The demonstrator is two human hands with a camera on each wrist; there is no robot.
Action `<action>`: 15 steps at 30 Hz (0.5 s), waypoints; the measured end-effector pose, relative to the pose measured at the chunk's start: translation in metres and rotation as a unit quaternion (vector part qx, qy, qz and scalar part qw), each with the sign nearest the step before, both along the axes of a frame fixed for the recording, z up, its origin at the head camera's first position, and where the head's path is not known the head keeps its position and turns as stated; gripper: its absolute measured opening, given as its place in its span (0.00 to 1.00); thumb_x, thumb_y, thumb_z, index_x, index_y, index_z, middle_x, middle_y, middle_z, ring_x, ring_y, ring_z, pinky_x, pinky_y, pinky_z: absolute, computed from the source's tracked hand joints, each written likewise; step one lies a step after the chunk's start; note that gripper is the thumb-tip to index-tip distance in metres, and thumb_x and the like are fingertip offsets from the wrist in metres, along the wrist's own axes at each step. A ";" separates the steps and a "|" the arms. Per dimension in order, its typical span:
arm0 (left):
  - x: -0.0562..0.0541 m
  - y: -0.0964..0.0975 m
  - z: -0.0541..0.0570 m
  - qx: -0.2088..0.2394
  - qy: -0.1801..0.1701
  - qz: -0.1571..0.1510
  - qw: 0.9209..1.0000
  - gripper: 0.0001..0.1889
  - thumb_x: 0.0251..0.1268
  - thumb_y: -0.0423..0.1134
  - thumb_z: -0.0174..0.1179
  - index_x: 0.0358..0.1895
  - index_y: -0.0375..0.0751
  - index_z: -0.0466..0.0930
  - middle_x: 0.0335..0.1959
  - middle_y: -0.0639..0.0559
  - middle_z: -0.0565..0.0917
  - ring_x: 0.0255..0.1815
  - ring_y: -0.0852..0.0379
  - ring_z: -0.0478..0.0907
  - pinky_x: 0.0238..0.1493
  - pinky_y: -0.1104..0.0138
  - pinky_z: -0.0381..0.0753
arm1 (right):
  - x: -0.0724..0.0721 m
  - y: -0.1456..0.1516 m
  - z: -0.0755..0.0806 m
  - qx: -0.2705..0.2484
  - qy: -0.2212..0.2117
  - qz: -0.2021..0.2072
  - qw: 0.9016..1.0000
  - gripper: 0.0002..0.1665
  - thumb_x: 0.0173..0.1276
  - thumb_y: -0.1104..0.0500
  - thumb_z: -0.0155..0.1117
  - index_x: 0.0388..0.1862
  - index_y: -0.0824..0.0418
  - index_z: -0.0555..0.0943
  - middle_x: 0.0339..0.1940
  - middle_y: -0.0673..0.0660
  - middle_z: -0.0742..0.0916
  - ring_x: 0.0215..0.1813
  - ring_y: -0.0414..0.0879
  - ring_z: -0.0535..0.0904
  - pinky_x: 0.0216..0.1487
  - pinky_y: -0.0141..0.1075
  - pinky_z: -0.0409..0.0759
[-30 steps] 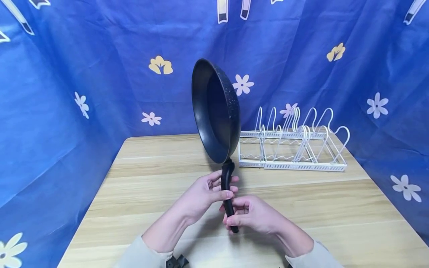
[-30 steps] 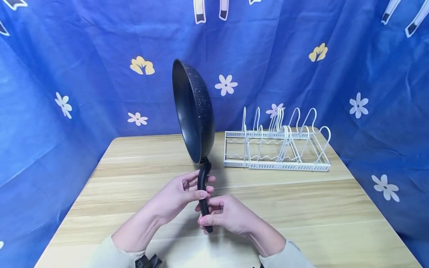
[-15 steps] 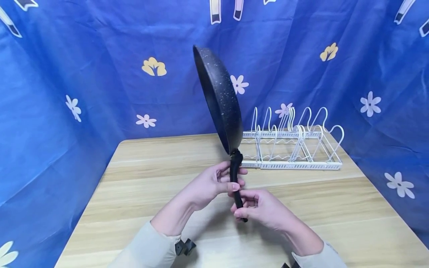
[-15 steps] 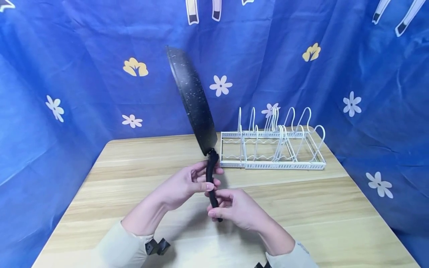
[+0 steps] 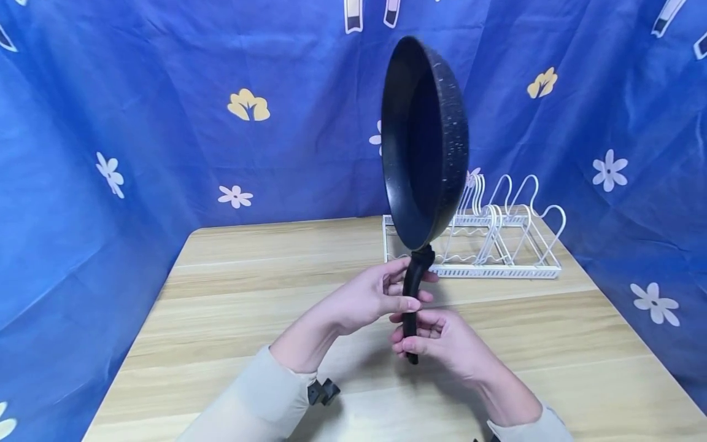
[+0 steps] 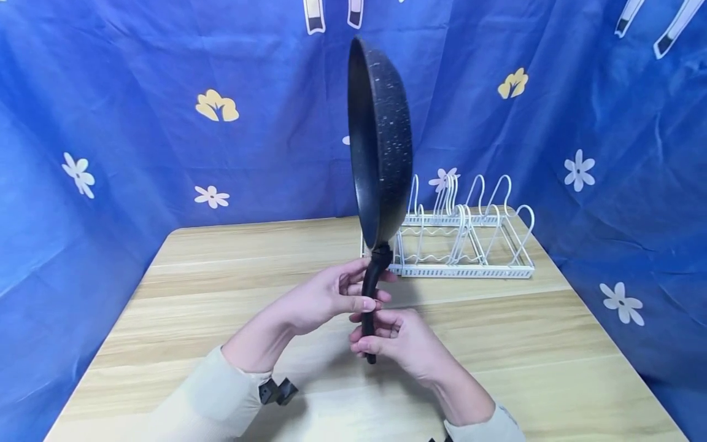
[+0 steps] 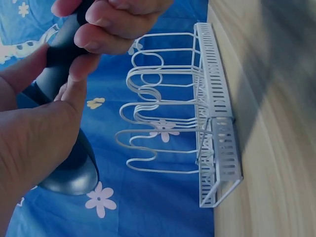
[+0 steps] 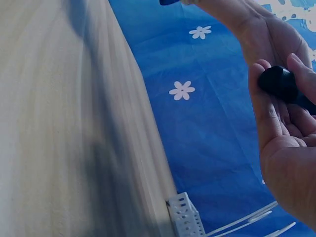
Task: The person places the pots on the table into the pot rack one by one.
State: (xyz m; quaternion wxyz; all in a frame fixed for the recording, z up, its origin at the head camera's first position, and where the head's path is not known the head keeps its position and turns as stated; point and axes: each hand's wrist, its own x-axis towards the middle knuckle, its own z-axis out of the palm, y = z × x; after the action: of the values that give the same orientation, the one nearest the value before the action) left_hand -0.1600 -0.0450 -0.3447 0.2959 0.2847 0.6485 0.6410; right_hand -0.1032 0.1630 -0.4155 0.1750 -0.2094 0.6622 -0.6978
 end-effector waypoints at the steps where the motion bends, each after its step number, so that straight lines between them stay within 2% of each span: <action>1: -0.003 0.003 0.001 0.001 0.003 -0.008 1.000 0.38 0.75 0.24 0.62 0.85 0.42 0.61 0.79 0.39 0.77 0.74 0.43 0.82 0.71 0.65 0.82 | 0.000 0.002 0.001 0.003 0.005 -0.009 1.000 0.30 0.74 0.65 0.72 0.66 0.84 0.75 0.43 0.46 0.94 0.47 0.39 0.94 0.53 0.33 0.91; 9: -0.025 0.025 0.004 0.011 0.026 -0.072 0.997 0.35 0.74 0.22 0.61 0.82 0.36 0.63 0.77 0.32 0.77 0.74 0.42 0.82 0.65 0.71 0.81 | 0.001 0.016 0.007 0.012 0.023 -0.066 0.997 0.28 0.75 0.65 0.71 0.64 0.84 0.76 0.42 0.45 0.95 0.46 0.39 0.93 0.53 0.34 0.92; 12: -0.033 0.032 0.003 0.011 0.032 -0.086 0.996 0.34 0.75 0.23 0.61 0.81 0.34 0.64 0.76 0.32 0.77 0.72 0.43 0.83 0.69 0.69 0.82 | 0.001 0.021 0.009 0.016 0.020 -0.081 0.996 0.27 0.75 0.65 0.70 0.64 0.84 0.76 0.41 0.45 0.95 0.46 0.40 0.93 0.54 0.34 0.92; 15: -0.039 0.039 0.000 0.010 0.024 -0.092 0.995 0.32 0.75 0.23 0.61 0.80 0.34 0.66 0.76 0.33 0.78 0.72 0.43 0.83 0.73 0.66 0.81 | 0.000 0.026 0.010 0.020 0.015 -0.092 0.995 0.28 0.76 0.65 0.70 0.64 0.85 0.75 0.41 0.45 0.95 0.46 0.40 0.94 0.55 0.33 0.92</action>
State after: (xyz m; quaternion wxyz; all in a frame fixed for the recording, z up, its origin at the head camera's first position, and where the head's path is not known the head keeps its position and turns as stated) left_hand -0.1995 -0.0063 -0.3443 0.3350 0.3614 0.6198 0.6107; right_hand -0.1032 0.1889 -0.4058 0.1043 -0.1548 0.6952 -0.6942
